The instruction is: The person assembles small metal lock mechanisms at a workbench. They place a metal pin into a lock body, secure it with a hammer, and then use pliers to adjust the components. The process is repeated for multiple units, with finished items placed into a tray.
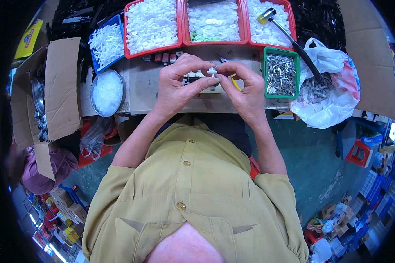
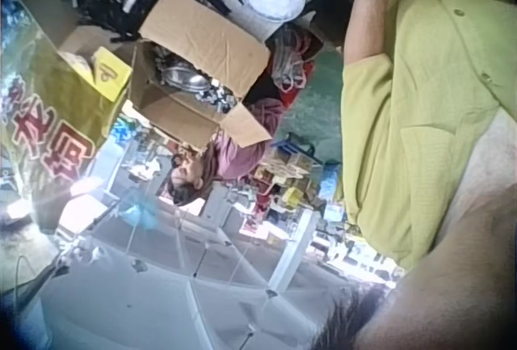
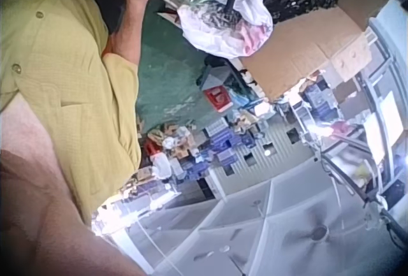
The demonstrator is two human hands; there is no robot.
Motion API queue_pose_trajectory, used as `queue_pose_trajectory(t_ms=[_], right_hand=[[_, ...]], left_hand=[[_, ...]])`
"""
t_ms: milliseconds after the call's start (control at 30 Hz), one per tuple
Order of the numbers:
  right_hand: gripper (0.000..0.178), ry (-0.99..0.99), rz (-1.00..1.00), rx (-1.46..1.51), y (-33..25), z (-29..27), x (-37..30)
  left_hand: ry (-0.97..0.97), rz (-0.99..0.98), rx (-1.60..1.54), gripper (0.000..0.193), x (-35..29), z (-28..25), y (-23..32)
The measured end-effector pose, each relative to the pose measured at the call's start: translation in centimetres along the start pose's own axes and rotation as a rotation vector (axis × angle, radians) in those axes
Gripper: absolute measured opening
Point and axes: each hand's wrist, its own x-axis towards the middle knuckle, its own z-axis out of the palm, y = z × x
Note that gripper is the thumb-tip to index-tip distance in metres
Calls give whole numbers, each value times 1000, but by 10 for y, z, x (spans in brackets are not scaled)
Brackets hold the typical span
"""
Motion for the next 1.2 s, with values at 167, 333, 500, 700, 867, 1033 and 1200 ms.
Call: queue_pose_trajectory(t_ms=[167, 333, 500, 700, 867, 1033, 1200], right_hand=[[17, 22, -103, -74, -11, -3, 7], [16, -95, -281, -170, -20, -3, 14], [15, -102, -249, -154, -12, -3, 8], [13, -88, -251, -123, -15, -4, 5], [13, -132, -285, -100, -10, -4, 4], [12, -178, -213, -91, -8, 6, 3], [12, -245, -215, -129, 7, 24, 11]], left_hand=[[5, 34, 110, 26, -1, -8, 0], [-10, 107, 189, 27, 0, -11, 5], [10, 152, 217, 23, -1, -10, 5], [-27, 152, 246, 24, -3, -11, 10], [-44, 142, 253, 26, -6, -12, 12], [-13, 125, 309, 32, -15, -19, 13], [79, 191, 562, 38, -38, -37, 2]])
